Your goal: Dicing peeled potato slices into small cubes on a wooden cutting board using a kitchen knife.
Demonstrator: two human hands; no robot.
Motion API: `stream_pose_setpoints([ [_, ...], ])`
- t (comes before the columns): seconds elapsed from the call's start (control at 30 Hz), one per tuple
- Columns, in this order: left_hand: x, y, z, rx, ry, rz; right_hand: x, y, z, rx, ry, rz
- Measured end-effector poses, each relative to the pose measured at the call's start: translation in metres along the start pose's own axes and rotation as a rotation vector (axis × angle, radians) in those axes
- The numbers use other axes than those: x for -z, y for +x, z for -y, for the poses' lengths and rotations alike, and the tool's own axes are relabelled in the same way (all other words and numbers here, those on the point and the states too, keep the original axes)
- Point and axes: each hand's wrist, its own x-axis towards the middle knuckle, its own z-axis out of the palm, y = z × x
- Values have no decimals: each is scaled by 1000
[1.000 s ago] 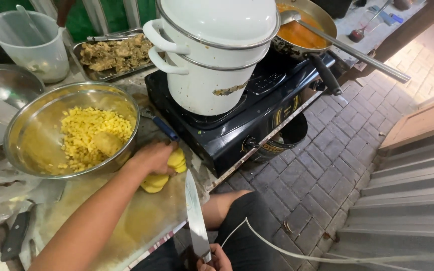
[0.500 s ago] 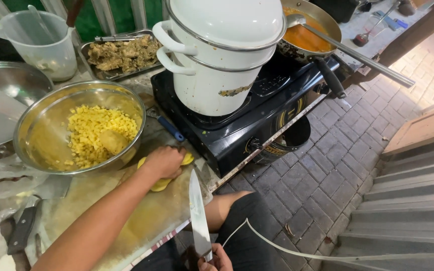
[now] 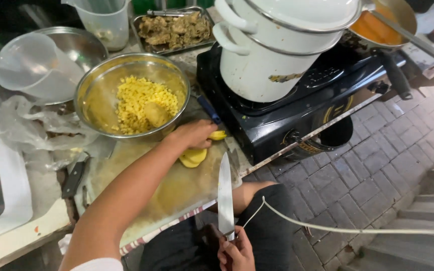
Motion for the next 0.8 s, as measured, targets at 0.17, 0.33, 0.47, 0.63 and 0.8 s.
stream_pose_setpoints([
  [0.17, 17, -15, -8, -43, 98, 158, -2, -2, 4, 15, -43, -44],
  [0.33, 39, -18, -17, -1, 94, 320, -2, -3, 12, -18, 9, -130],
  [0.47, 39, -14, -19, 1, 142, 368, 11, 2, 7, 75, 0, -38],
  [0.63, 33, -22, -18, 26, 137, 316, 9, 1, 6, 43, 12, -55],
  [0.8, 21, -28, -12, 5, 166, 250, 3, 8, 5, 22, 3, -16],
])
